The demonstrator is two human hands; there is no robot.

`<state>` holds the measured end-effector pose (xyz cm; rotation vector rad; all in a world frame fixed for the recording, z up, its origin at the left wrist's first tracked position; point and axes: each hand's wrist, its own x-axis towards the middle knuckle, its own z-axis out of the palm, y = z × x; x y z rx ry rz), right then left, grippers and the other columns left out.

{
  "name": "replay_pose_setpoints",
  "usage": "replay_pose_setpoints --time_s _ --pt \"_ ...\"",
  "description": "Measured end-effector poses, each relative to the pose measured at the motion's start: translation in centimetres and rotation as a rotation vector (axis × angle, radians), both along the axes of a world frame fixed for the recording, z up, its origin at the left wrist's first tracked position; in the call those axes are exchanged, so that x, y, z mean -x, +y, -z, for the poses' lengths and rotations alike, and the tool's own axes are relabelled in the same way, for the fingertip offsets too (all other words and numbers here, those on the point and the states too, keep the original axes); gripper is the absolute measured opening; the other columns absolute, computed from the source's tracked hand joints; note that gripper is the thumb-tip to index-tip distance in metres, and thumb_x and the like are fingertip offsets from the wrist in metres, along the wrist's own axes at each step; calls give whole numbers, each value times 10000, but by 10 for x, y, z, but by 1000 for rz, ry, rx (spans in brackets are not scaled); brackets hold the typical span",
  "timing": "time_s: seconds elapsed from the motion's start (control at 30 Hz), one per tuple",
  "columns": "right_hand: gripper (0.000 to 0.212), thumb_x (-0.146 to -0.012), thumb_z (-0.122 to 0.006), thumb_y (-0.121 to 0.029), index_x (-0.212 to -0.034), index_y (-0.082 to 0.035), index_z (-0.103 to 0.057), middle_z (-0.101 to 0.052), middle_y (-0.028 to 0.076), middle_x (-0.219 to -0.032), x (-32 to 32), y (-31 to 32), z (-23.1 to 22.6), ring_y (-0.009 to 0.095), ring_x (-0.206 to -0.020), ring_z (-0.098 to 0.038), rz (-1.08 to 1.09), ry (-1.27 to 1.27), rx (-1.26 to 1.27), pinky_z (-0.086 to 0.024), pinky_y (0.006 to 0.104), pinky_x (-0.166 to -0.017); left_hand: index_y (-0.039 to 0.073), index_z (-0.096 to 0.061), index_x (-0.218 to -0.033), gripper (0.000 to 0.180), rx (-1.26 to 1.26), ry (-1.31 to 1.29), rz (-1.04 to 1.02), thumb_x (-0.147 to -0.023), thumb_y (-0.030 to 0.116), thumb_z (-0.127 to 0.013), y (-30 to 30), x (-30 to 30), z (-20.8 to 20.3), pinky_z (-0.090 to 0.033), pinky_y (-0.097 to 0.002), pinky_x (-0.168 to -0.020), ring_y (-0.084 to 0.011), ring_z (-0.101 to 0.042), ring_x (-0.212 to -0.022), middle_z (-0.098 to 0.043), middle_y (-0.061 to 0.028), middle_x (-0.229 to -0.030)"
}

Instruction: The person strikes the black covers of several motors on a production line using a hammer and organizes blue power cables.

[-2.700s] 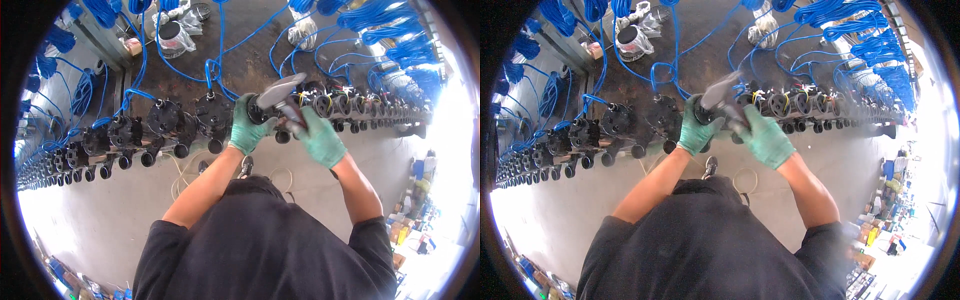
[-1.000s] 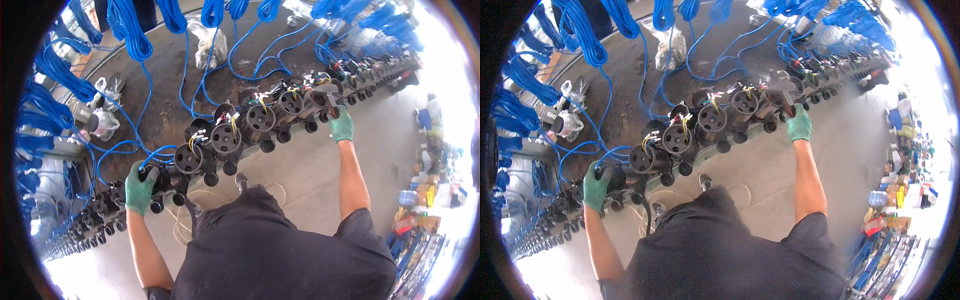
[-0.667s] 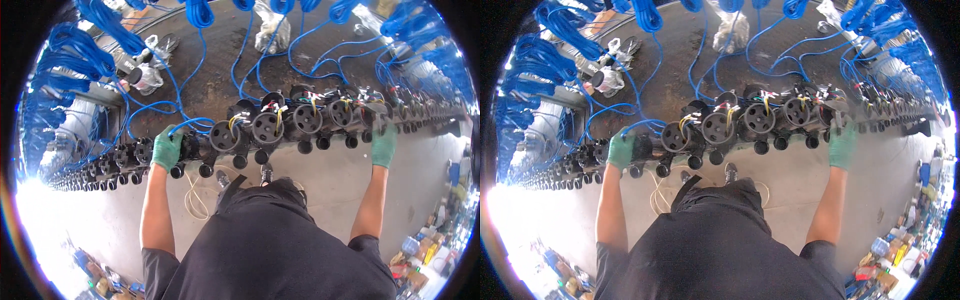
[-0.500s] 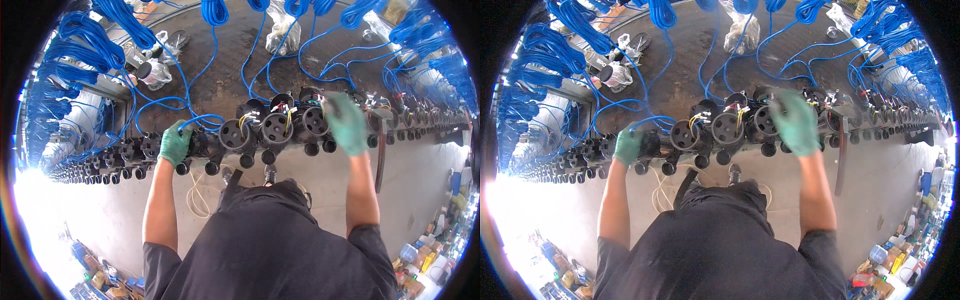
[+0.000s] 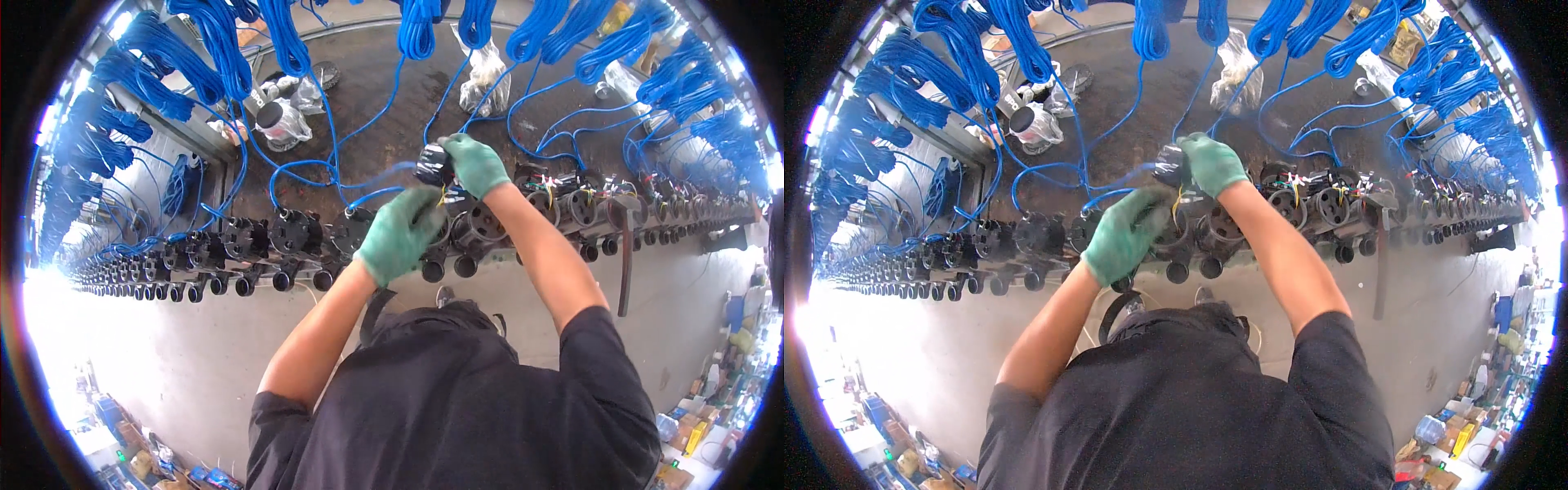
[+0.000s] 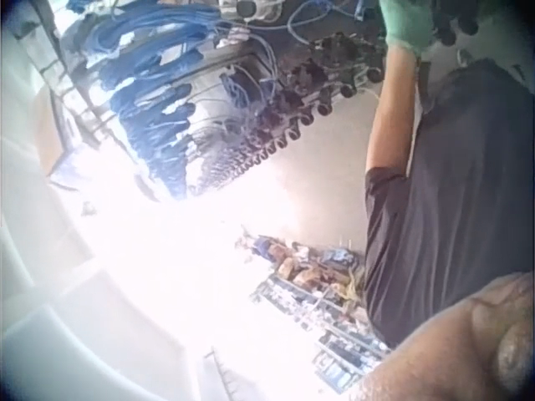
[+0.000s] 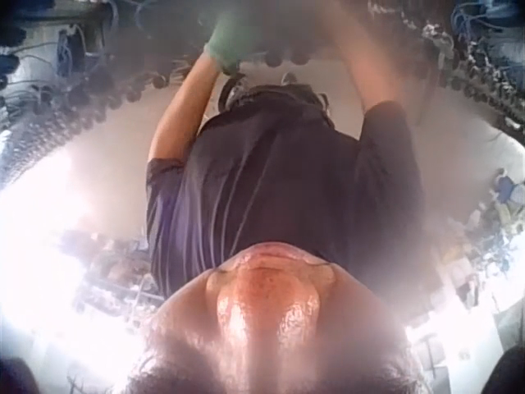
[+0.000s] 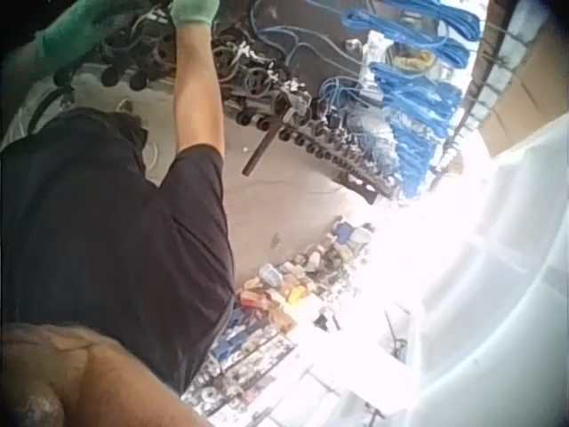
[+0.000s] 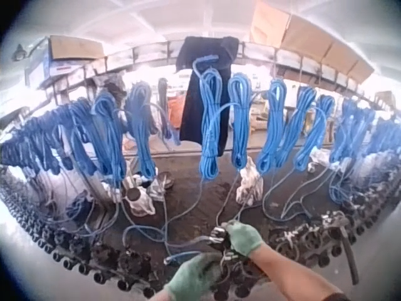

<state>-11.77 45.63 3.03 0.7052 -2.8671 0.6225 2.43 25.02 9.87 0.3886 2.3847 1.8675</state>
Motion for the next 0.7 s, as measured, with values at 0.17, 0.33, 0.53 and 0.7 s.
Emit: replay_pose_setpoints --time_s 0.17,0.33,0.53,0.7 --pt "560 -831 -689 -12 -1373 -150 -647 -664 156 -1251 -48 -2 -22 359 -1029 -705 190 298 253 -590 432 -857 28 -660 -1269 479 -301 -486 -273 -1068 453 -566 -8 64 60 -531 -382 -952 -234 -666 -1056 -713 -119 -1143" --pt "618 -808 -695 17 -1402 -130 -608 -656 165 -1243 -99 -32 -29 386 -1043 -684 112 357 384 -583 430 -868 80 -677 -1212 470 -603 -883 -173 -1072 499 -516 -20 91 43 -583 -453 -894 -270 -702 -1015 -732 -98 -1122" --pt "510 -884 -649 88 -1380 -24 -613 -664 189 -1289 -135 -35 -13 369 -1113 -690 196 102 725 -560 409 -972 115 -675 -1107 286 -477 -851 -125 -1111 306 -462 -40 118 80 -614 -416 -736 -227 -742 -860 -752 -87 -1031" --pt "713 -890 -794 -269 -1398 114 -471 -533 329 -1404 -167 -57 -9 500 -1328 -501 158 105 280 -431 520 -1134 87 -683 -1103 277 -298 -676 -149 -1083 322 -536 -26 105 66 -548 -383 -765 -225 -691 -838 -725 -86 -972"
